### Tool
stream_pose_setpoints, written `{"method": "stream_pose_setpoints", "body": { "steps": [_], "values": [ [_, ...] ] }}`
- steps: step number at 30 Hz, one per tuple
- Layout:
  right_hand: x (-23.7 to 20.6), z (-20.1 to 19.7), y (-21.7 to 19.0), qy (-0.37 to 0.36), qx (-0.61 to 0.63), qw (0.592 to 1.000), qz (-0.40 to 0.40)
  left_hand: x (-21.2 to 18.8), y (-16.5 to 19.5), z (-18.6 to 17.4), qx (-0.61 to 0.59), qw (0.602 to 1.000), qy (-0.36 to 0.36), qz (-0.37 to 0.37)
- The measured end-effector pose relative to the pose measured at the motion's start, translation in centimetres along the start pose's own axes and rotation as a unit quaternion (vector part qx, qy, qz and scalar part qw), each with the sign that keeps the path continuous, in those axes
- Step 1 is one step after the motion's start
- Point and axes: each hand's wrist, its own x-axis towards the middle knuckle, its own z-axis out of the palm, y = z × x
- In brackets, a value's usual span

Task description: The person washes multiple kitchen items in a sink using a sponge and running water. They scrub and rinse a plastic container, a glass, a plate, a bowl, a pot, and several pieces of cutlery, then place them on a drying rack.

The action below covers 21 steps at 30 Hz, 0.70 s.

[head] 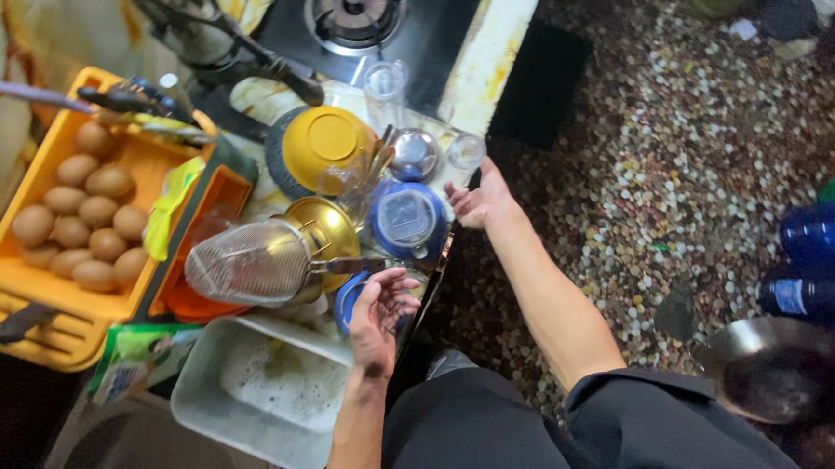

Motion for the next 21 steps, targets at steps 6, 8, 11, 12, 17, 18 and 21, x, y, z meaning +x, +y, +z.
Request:
{"method": "stream_pose_setpoints", "body": {
  "steps": [6, 8, 11, 12, 17, 18, 21],
  "values": [
    [0.2, 0.8, 0.0, 0.061, -0.016, 0.997, -0.042, -0.3, 0.0, -1.0, -0.019, 1.000, 0.016, 0.013],
    [0.5, 0.7, -0.1, 0.105, -0.021, 0.991, -0.076, -0.6, -0.2, -1.4, -0.025, 0.999, 0.015, 0.025],
    [1.1, 0.3, -0.4, 0.132, -0.032, 0.983, -0.124, -0.7, -0.2, -1.7, -0.026, 0.999, 0.013, 0.038],
    [1.1, 0.2, -0.6, 0.123, -0.028, 0.981, -0.145, -0.8, 0.0, -1.8, -0.022, 0.999, 0.021, 0.035],
    [-1.0, 0.0, -0.2, 0.147, -0.057, 0.938, -0.308, -2.3, 3.2, -1.7, 0.047, 0.992, 0.024, 0.112],
    [-1.9, 0.3, 0.9, 0.163, -0.064, 0.905, -0.388, -2.9, 4.3, -2.0, 0.069, 0.988, 0.030, 0.131],
    [-4.1, 3.6, 5.6, 0.142, -0.099, 0.778, -0.604, -5.0, 8.0, -3.1, 0.106, 0.972, 0.053, 0.203]
  ]
}}
